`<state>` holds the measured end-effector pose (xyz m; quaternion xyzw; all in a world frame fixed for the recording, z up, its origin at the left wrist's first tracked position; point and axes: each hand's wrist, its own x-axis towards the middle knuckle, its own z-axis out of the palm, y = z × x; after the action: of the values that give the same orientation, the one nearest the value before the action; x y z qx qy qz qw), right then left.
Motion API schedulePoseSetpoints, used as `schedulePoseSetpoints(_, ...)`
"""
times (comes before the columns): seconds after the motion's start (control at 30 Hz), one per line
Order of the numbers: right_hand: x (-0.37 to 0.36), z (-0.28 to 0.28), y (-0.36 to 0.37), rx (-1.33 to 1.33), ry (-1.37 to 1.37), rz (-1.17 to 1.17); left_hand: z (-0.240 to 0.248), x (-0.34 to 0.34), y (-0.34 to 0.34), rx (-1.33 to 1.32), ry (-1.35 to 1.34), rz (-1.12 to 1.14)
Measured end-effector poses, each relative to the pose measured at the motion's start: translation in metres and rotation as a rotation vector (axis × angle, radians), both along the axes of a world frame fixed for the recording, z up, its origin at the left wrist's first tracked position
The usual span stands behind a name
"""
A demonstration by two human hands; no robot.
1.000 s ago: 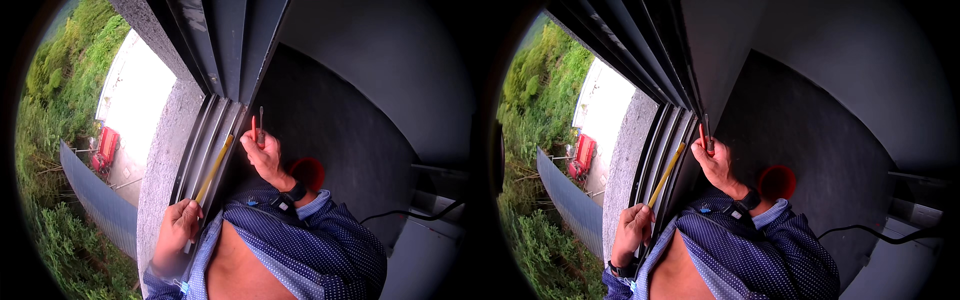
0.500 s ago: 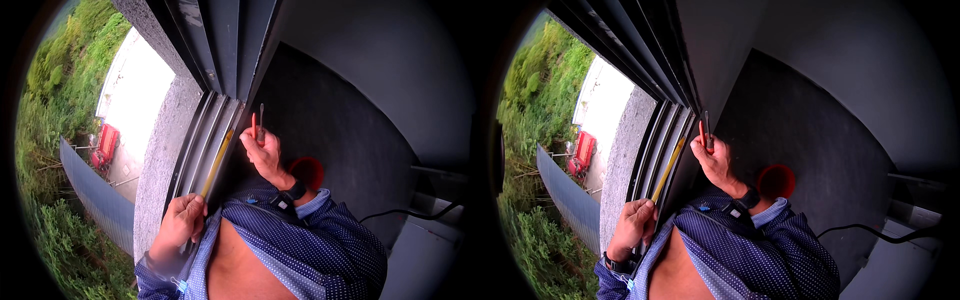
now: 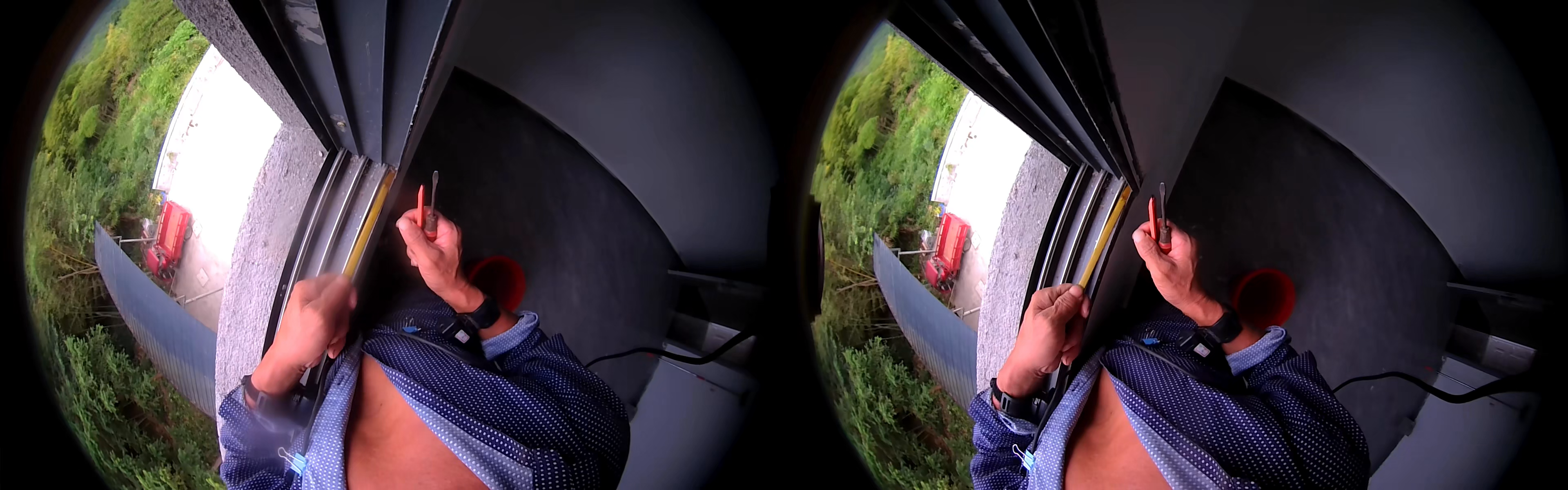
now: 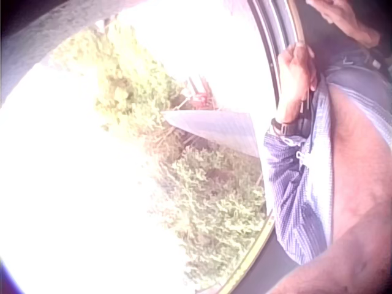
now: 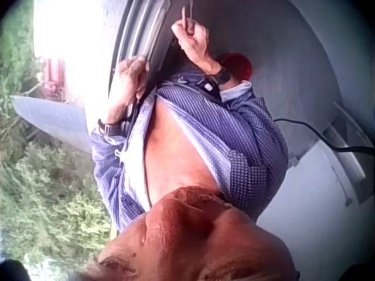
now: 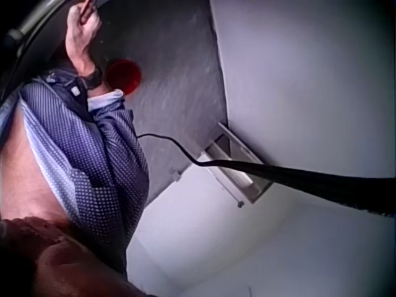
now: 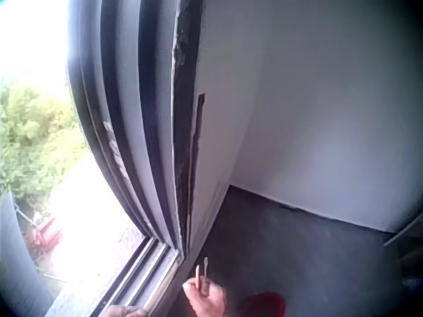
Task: The person measures the interior track of a sliding window frame using a tape measure and marks a wooden strip with a pencil.
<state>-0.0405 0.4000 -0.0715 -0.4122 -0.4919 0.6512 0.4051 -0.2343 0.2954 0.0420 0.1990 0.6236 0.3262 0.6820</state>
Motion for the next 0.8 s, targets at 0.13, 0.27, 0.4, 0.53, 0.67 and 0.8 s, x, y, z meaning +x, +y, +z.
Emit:
schedulePoseSetpoints(0.13,-0.004,0.003,0.001,-0.017,-0.013,0.008,-0.015,0.003,-0.008,0.046,-0.058,0.079)
schedulePoseSetpoints(0.27,-0.006,0.006,0.001,-0.007,-0.041,0.013,-0.016,0.002,-0.011,0.112,-0.097,0.081)
schedulePoseSetpoints(0.4,-0.005,0.006,0.001,-0.013,-0.038,0.011,-0.007,-0.005,-0.007,0.072,-0.088,0.019)
schedulePoseSetpoints(0.53,-0.004,0.005,-0.001,0.003,-0.059,0.014,-0.003,-0.002,-0.006,0.097,-0.096,0.039)
schedulePoseSetpoints(0.67,-0.005,0.005,-0.004,-0.005,-0.052,0.010,0.004,0.004,-0.007,0.146,-0.064,0.045)
schedulePoseSetpoints(0.8,-0.005,0.012,-0.006,0.009,-0.080,-0.007,0.005,0.001,-0.008,0.121,-0.132,0.062)
